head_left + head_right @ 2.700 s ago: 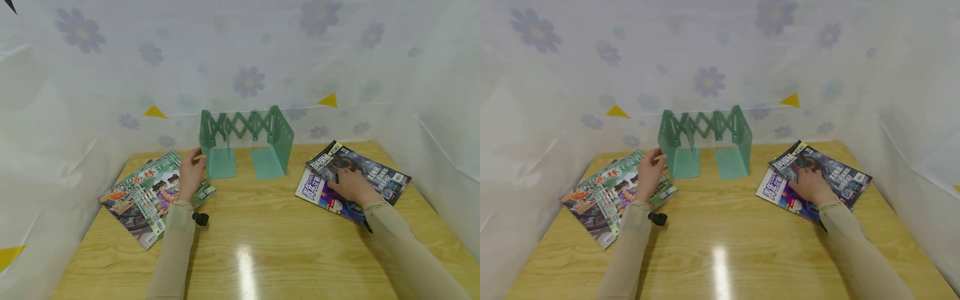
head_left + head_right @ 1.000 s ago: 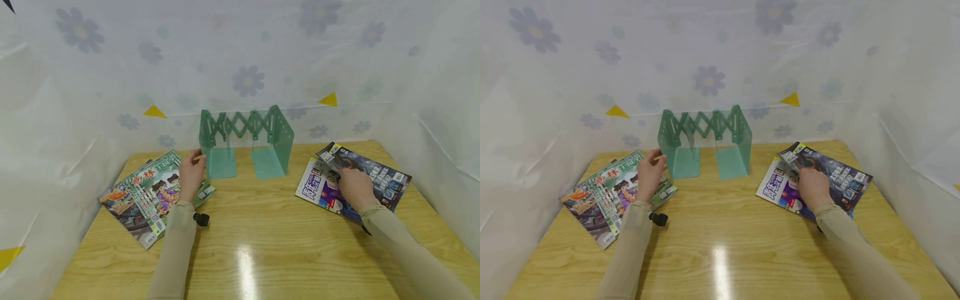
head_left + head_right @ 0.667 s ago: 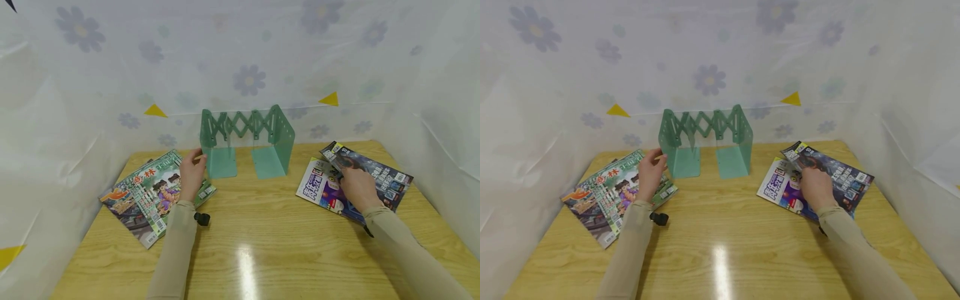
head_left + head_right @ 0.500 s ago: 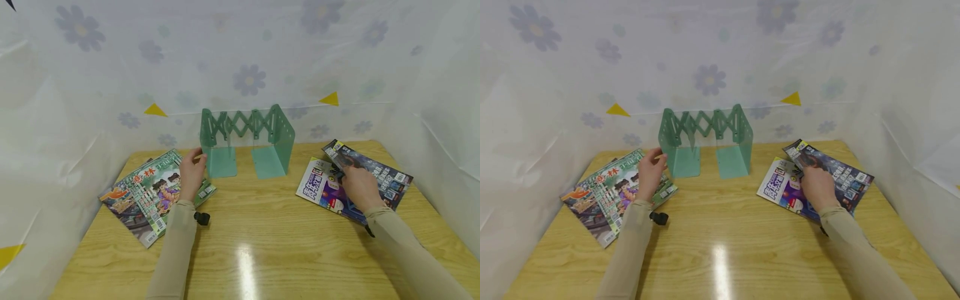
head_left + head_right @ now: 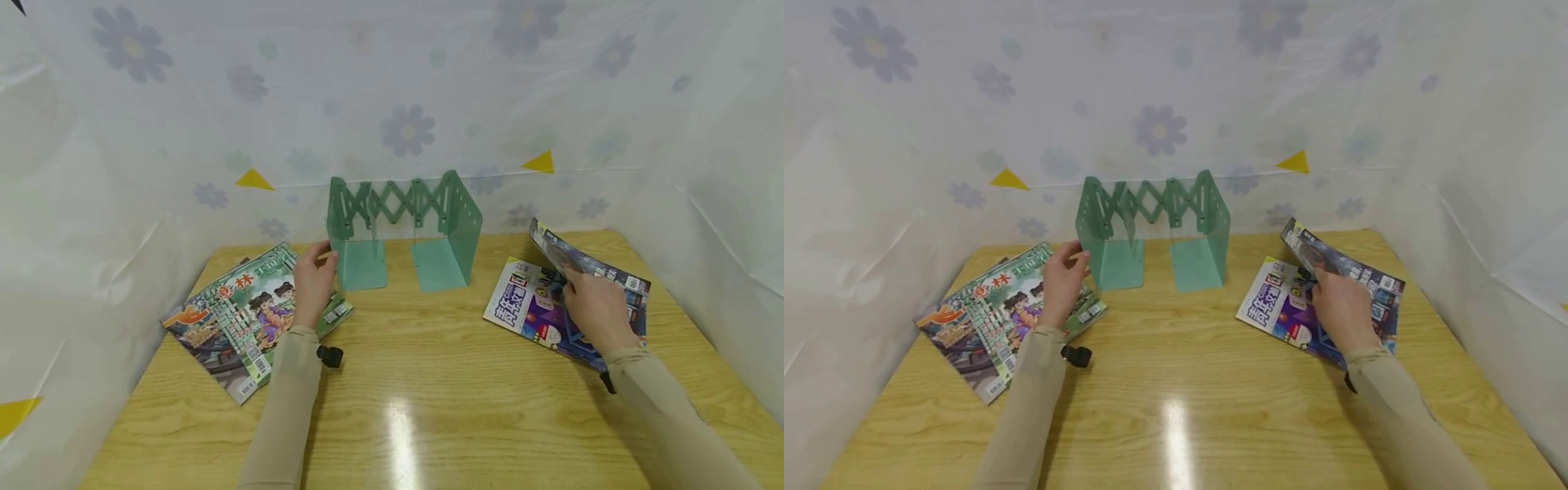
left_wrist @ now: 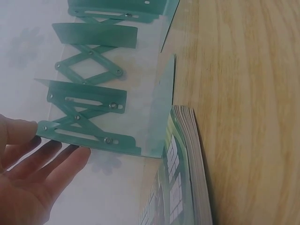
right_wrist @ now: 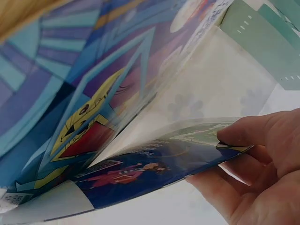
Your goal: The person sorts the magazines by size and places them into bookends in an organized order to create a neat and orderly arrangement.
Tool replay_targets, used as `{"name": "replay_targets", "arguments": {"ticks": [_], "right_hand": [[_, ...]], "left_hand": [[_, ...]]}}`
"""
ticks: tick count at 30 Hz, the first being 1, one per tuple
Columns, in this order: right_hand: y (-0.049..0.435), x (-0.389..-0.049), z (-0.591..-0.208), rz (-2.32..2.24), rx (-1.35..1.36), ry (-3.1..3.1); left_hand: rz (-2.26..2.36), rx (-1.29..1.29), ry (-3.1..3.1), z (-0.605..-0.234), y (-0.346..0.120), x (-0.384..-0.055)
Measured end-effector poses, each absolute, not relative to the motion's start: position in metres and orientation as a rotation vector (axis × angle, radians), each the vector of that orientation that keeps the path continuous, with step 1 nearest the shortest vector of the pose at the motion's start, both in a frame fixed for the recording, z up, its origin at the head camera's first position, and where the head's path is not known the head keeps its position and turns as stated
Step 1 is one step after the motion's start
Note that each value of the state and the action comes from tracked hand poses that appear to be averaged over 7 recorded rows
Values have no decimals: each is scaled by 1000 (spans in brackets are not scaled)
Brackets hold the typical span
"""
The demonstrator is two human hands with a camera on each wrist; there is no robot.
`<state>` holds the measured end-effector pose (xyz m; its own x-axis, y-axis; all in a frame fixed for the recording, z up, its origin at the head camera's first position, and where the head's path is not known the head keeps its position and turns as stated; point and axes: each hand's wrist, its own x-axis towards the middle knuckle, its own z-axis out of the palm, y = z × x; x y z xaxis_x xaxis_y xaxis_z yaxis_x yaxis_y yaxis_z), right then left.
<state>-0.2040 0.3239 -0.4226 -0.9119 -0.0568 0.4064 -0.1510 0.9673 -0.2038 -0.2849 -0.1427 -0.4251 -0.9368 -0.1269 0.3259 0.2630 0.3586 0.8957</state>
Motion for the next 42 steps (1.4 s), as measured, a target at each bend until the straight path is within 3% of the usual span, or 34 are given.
{"name": "replay_targets", "arguments": {"ticks": [42], "right_hand": [[312,-187,-412,893,-88,-2104]], "left_hand": [[-1586,-127,-2298,-426,-142,-285]]}}
